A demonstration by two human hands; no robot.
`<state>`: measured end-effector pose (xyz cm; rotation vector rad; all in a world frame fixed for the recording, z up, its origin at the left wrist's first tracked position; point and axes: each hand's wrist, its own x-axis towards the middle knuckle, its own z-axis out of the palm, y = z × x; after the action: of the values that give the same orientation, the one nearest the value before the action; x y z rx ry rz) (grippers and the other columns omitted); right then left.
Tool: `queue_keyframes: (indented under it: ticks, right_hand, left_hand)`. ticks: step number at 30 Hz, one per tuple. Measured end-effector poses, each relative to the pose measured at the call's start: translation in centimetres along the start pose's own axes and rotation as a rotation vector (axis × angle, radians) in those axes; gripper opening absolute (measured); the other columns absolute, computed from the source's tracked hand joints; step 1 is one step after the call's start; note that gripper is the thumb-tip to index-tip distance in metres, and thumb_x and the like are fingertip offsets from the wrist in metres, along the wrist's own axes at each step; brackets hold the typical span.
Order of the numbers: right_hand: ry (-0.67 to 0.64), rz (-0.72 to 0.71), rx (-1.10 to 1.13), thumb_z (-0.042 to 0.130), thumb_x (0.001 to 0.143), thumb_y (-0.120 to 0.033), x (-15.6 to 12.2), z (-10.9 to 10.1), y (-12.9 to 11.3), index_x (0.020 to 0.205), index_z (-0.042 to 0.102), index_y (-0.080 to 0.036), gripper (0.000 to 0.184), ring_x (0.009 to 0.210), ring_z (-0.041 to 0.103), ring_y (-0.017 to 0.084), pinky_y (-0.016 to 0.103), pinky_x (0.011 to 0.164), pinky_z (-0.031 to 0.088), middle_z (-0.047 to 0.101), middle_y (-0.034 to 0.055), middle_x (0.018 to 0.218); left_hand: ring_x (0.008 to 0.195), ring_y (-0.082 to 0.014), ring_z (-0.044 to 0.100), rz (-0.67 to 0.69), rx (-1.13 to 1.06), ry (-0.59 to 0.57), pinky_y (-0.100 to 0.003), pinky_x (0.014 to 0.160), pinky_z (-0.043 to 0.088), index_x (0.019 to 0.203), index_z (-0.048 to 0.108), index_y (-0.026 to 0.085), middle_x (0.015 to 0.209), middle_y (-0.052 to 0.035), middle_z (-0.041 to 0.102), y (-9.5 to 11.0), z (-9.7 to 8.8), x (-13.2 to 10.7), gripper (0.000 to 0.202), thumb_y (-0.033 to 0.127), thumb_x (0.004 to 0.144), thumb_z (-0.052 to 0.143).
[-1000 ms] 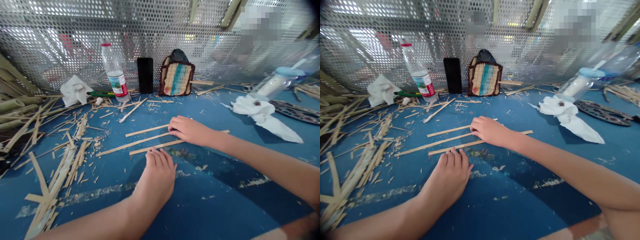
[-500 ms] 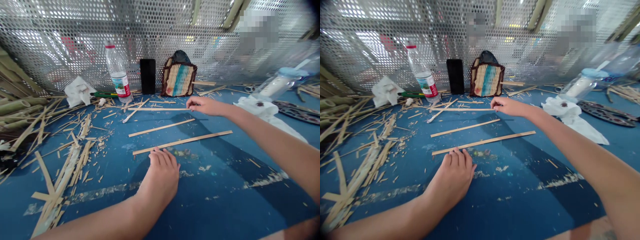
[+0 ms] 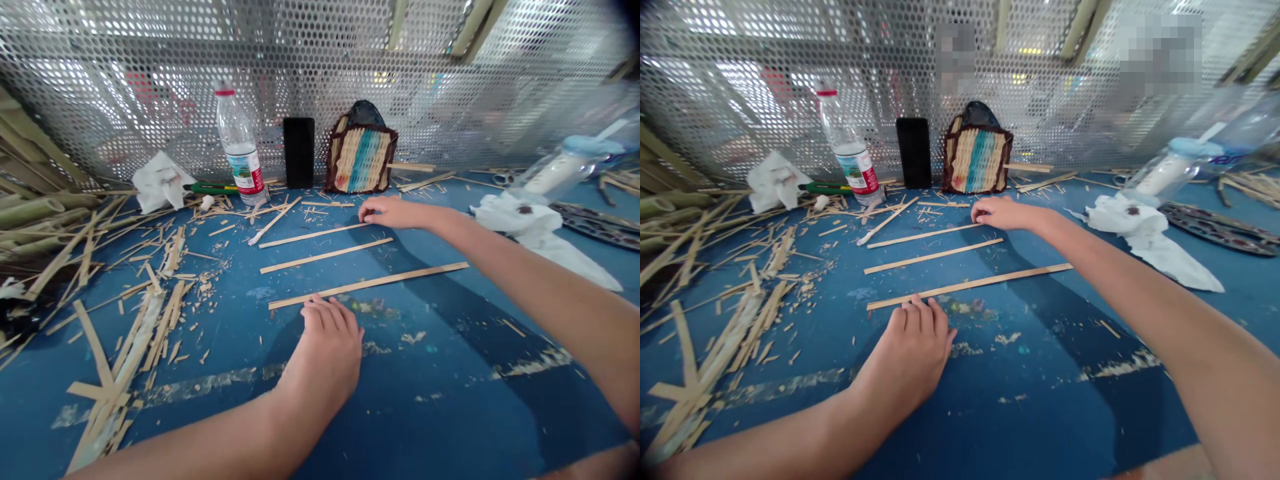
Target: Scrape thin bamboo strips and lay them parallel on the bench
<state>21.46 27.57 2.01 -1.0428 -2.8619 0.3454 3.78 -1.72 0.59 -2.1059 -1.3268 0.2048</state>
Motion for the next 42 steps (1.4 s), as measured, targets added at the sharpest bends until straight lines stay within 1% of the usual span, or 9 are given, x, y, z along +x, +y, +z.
queue_keyframes:
  ticks: [4, 8, 13, 18, 22, 29, 34, 38, 42]
  right_hand:
    - [0.113, -0.029, -0.084, 0.045, 0.089, -0.032, -2.1, 0.4, -2.9, 0.093, 0.063, -0.019, 0.022, 0.101, 0.054, 0.029, 0.043, 0.087, 0.034, 0.062, 0.0119, 0.104]
    - [0.093, -0.140, -0.018, 0.047, 0.092, -0.038, -4.1, 1.6, -5.1, 0.096, 0.063, -0.020, 0.024, 0.091, 0.056, 0.024, 0.036, 0.080, 0.038, 0.063, 0.0088, 0.099]
    - [0.131, -0.121, 0.000, 0.044, 0.095, -0.036, -5.0, 2.3, -4.6, 0.090, 0.063, -0.020, 0.025, 0.087, 0.054, 0.024, 0.037, 0.080, 0.037, 0.063, 0.0084, 0.093]
    - [0.082, -0.166, 0.068, 0.049, 0.094, -0.039, -5.5, 2.2, -4.4, 0.094, 0.063, -0.022, 0.022, 0.092, 0.055, 0.023, 0.038, 0.084, 0.035, 0.064, 0.0072, 0.098]
    - [0.102, -0.121, 0.049, 0.044, 0.096, -0.036, -5.6, 2.4, -4.4, 0.092, 0.062, -0.021, 0.023, 0.093, 0.054, 0.024, 0.039, 0.085, 0.033, 0.064, 0.0072, 0.099]
    - [0.147, -0.055, 0.054, 0.044, 0.094, -0.039, -5.3, 2.0, -3.5, 0.091, 0.063, -0.022, 0.025, 0.095, 0.053, 0.026, 0.042, 0.087, 0.032, 0.064, 0.0079, 0.100]
    - [0.255, 0.007, -0.002, 0.046, 0.091, -0.041, -4.1, 1.7, -0.4, 0.105, 0.064, -0.023, 0.029, 0.103, 0.052, 0.028, 0.042, 0.088, 0.036, 0.063, 0.0104, 0.110]
    - [0.201, 0.027, -0.070, 0.045, 0.090, -0.039, -3.6, 1.8, 2.1, 0.095, 0.065, -0.021, 0.027, 0.097, 0.054, 0.028, 0.042, 0.086, 0.038, 0.065, 0.0103, 0.102]
    - [0.178, 0.005, -0.090, 0.045, 0.089, -0.035, -3.9, 1.5, 3.1, 0.090, 0.065, -0.021, 0.025, 0.092, 0.055, 0.027, 0.043, 0.086, 0.038, 0.065, 0.0101, 0.098]
  left_hand:
    - [0.084, -0.0328, 0.071, -0.009, 0.004, 0.021, -0.038, 0.069, 0.054, 0.112, 0.065, -0.002, 0.098, -0.0293, 0.070, -0.1, 0.0, 0.1, 0.046, 0.029, 0.096, 0.035]
    - [0.084, -0.0318, 0.071, 0.001, 0.001, 0.006, -0.038, 0.068, 0.054, 0.113, 0.065, -0.001, 0.100, -0.0285, 0.071, -0.2, -0.2, 0.1, 0.046, 0.030, 0.096, 0.035]
    - [0.084, -0.0325, 0.071, 0.004, -0.020, -0.012, -0.038, 0.068, 0.054, 0.113, 0.065, -0.002, 0.100, -0.0299, 0.070, -0.2, -0.4, 0.1, 0.045, 0.028, 0.096, 0.035]
    - [0.084, -0.0329, 0.071, 0.002, 0.004, 0.000, -0.038, 0.068, 0.055, 0.111, 0.066, -0.002, 0.100, -0.0304, 0.070, -0.3, -0.3, 0.3, 0.045, 0.028, 0.096, 0.036]
    - [0.084, -0.0339, 0.071, 0.003, -0.008, 0.000, -0.038, 0.069, 0.055, 0.110, 0.066, -0.003, 0.099, -0.0316, 0.069, -0.2, -0.4, 0.2, 0.044, 0.026, 0.096, 0.036]
    - [0.083, -0.0350, 0.071, 0.000, -0.032, 0.010, -0.039, 0.067, 0.055, 0.110, 0.065, -0.004, 0.098, -0.0336, 0.069, -0.2, -0.3, 0.2, 0.043, 0.026, 0.095, 0.038]
    - [0.083, -0.0349, 0.071, 0.013, -0.015, 0.019, -0.038, 0.067, 0.054, 0.109, 0.066, -0.003, 0.096, -0.0319, 0.070, -0.3, -0.3, 0.3, 0.042, 0.026, 0.095, 0.038]
    - [0.083, -0.0339, 0.071, 0.012, -0.013, 0.017, -0.038, 0.067, 0.054, 0.109, 0.066, -0.001, 0.097, -0.0307, 0.070, -0.3, -0.4, 0.2, 0.041, 0.026, 0.095, 0.039]
    - [0.083, -0.0336, 0.071, 0.016, -0.005, 0.023, -0.038, 0.067, 0.055, 0.110, 0.066, -0.002, 0.097, -0.0304, 0.070, -0.4, -0.3, 0.3, 0.043, 0.026, 0.096, 0.036]
